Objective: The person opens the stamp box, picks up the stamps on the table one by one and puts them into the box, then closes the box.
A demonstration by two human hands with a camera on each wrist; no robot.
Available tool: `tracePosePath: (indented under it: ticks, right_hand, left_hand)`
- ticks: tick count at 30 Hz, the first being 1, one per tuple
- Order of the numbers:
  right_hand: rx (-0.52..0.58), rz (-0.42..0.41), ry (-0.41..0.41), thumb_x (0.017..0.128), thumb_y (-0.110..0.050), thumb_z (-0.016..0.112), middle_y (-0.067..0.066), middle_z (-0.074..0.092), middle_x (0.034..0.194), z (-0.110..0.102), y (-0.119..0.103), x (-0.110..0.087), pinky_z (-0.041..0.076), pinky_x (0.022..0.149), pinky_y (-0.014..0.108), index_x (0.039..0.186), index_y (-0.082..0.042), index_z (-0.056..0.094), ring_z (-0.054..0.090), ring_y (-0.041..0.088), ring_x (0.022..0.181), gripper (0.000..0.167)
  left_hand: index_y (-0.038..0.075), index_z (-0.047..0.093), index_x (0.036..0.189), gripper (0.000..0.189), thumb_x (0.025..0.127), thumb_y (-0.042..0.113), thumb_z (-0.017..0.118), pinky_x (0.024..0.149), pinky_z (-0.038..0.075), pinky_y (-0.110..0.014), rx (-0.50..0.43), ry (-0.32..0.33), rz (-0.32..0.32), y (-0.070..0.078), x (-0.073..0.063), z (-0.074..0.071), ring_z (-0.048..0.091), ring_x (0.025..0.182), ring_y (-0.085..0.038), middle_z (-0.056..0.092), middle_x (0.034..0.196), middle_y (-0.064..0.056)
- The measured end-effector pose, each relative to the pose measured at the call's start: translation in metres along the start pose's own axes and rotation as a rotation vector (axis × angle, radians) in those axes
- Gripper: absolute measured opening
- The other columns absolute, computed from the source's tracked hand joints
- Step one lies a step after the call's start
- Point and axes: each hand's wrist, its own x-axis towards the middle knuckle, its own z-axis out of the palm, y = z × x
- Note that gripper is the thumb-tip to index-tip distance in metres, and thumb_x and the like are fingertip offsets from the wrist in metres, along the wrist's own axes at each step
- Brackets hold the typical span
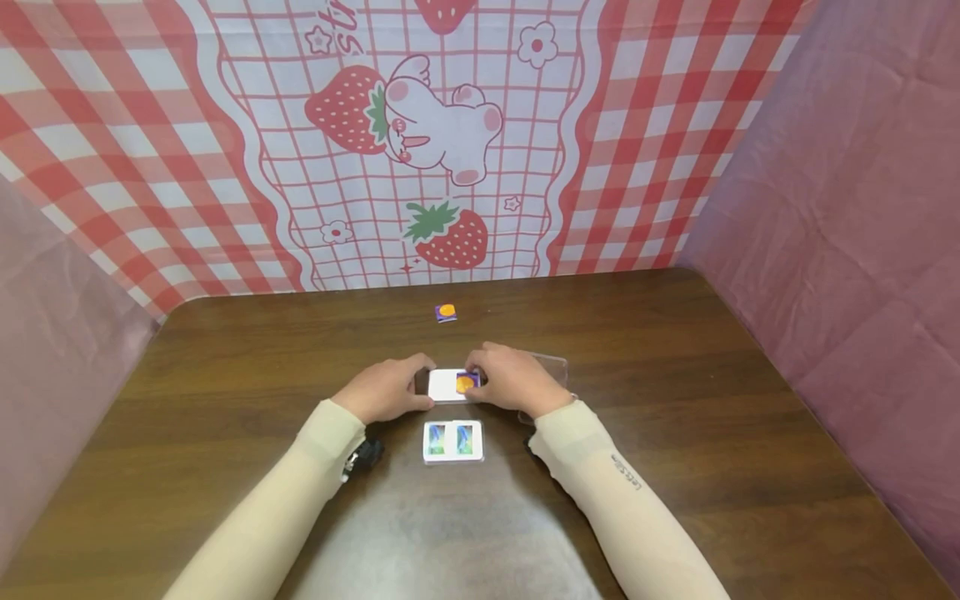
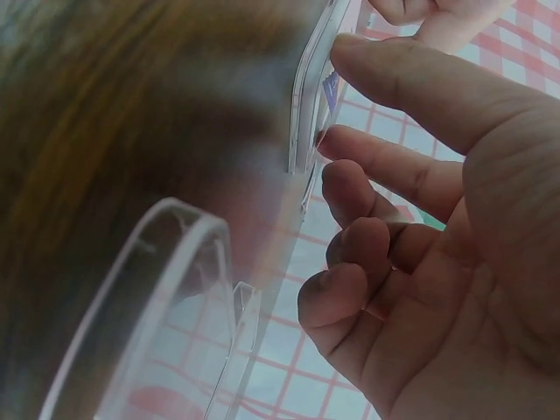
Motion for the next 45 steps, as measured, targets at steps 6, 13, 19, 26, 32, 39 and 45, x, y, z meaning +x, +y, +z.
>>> tracePosePath:
  ticks: [6, 13, 19, 26, 32, 39, 45]
  right_hand:
    - [0.013, -0.003, -0.003, 0.093, -0.034, 0.08, -0.002, 0.06, 0.096, -0.001, -0.001, -0.001, 0.047, 0.073, 0.033, 0.12, -0.014, 0.073, 0.053, 0.015, 0.082, 0.035]
    - [0.016, -0.005, -0.008, 0.092, -0.034, 0.08, -0.001, 0.059, 0.095, -0.002, -0.002, -0.002, 0.046, 0.072, 0.033, 0.12, -0.014, 0.072, 0.052, 0.015, 0.081, 0.035]
    - [0.013, -0.018, 0.01, 0.093, -0.034, 0.08, 0.0, 0.06, 0.097, -0.009, 0.001, -0.005, 0.047, 0.072, 0.034, 0.123, -0.014, 0.072, 0.053, 0.014, 0.082, 0.037]
    - [0.011, -0.004, 0.086, 0.093, -0.032, 0.08, 0.001, 0.062, 0.1, -0.025, 0.005, -0.011, 0.052, 0.074, 0.036, 0.124, -0.011, 0.071, 0.059, 0.014, 0.083, 0.038]
    - [0.034, -0.007, 0.139, 0.092, -0.03, 0.081, 0.006, 0.065, 0.105, -0.034, 0.009, -0.014, 0.053, 0.076, 0.039, 0.126, -0.009, 0.069, 0.062, 0.019, 0.089, 0.042]
    - [0.035, 0.015, 0.175, 0.091, -0.03, 0.081, 0.009, 0.066, 0.109, -0.038, 0.011, -0.015, 0.053, 0.078, 0.042, 0.126, -0.009, 0.069, 0.064, 0.023, 0.093, 0.042]
    - [0.043, 0.028, 0.192, 0.092, -0.03, 0.08, 0.009, 0.066, 0.111, -0.041, 0.013, -0.017, 0.053, 0.08, 0.044, 0.127, -0.009, 0.069, 0.065, 0.026, 0.098, 0.042]
  left_hand:
    - [0.016, 0.056, 0.143, 0.056, 0.095, 0.038, 0.075, 0.101, 0.049, -0.05, -0.003, 0.0, -0.005, 0.0, 0.0, 0.0, 0.065, 0.118, -0.03, 0.066, 0.135, -0.011]
    - [0.015, 0.056, 0.141, 0.056, 0.095, 0.038, 0.076, 0.1, 0.05, -0.05, -0.007, 0.003, 0.003, 0.001, -0.001, -0.001, 0.066, 0.116, -0.029, 0.067, 0.134, -0.011]
    - [0.016, 0.056, 0.142, 0.055, 0.095, 0.038, 0.076, 0.1, 0.05, -0.049, -0.013, 0.005, 0.0, 0.001, -0.002, 0.0, 0.066, 0.116, -0.029, 0.067, 0.134, -0.011]
    - [0.016, 0.056, 0.143, 0.056, 0.096, 0.038, 0.075, 0.102, 0.049, -0.05, -0.022, 0.004, -0.006, 0.001, -0.003, 0.0, 0.065, 0.12, -0.03, 0.066, 0.136, -0.011]
    - [0.016, 0.055, 0.143, 0.057, 0.095, 0.038, 0.076, 0.103, 0.049, -0.05, -0.018, 0.005, -0.003, 0.001, -0.003, 0.001, 0.064, 0.121, -0.031, 0.066, 0.137, -0.011]
    - [0.016, 0.055, 0.144, 0.057, 0.096, 0.038, 0.075, 0.103, 0.049, -0.05, -0.018, 0.001, 0.005, 0.0, -0.004, 0.001, 0.064, 0.122, -0.031, 0.066, 0.137, -0.011]
    - [0.015, 0.054, 0.145, 0.057, 0.096, 0.038, 0.074, 0.104, 0.048, -0.05, -0.022, 0.004, 0.006, 0.001, -0.005, 0.0, 0.063, 0.124, -0.031, 0.065, 0.139, -0.011]
